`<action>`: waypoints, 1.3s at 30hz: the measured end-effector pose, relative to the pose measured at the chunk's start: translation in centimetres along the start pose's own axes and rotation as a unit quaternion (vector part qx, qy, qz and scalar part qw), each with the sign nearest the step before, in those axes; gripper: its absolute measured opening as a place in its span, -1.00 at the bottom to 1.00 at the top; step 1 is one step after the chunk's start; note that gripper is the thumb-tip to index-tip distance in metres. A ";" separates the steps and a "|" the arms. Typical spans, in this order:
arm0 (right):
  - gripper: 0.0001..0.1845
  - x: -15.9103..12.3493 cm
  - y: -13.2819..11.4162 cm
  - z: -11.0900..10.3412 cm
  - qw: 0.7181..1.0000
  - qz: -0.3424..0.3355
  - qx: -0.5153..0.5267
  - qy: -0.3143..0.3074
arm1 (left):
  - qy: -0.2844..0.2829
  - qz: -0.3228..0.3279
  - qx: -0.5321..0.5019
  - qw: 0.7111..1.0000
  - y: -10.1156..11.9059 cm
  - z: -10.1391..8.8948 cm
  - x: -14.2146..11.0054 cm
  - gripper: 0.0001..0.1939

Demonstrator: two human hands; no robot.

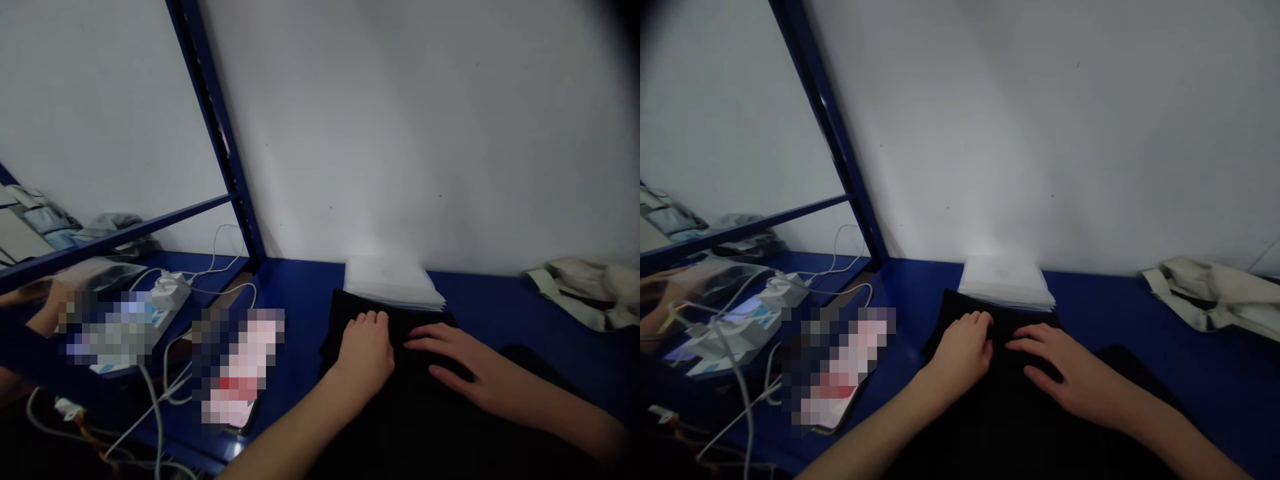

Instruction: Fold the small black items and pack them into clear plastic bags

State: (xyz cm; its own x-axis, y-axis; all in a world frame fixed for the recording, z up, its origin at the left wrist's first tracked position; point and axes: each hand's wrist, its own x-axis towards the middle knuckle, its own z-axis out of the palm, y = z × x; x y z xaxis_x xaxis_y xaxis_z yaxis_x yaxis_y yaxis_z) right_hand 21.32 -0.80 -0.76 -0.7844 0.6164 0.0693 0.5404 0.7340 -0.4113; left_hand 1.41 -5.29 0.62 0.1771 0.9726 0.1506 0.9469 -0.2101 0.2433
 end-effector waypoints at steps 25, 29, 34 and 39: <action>-0.60 -0.5 -1.2 -0.3 0.999 -0.010 -0.020 0.032 | 0.062 -0.038 0.194 0.978 -1.7 -3.8 -5.9 -0.67; -0.61 -0.6 -1.7 -0.5 0.999 -0.010 -0.022 0.034 | 0.103 -0.045 0.094 0.989 -1.5 -3.6 -5.3 -0.64; -0.63 -0.8 -1.7 -0.4 0.999 -0.007 -0.002 0.048 | 0.153 0.083 -0.006 0.985 -0.1 -4.0 -3.5 -0.70; -0.66 -0.6 -0.9 -0.3 0.990 0.027 0.129 0.059 | 0.107 0.244 0.015 0.964 3.3 -4.2 -2.2 -0.70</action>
State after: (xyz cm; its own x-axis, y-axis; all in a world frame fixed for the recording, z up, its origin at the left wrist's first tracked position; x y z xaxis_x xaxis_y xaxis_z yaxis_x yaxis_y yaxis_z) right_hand 21.39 -1.75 -0.11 -0.7075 0.6924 0.1411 0.4721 0.6117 -0.6347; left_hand 3.04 -8.59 5.11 0.5464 0.7157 0.4350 0.7732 -0.6307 0.0663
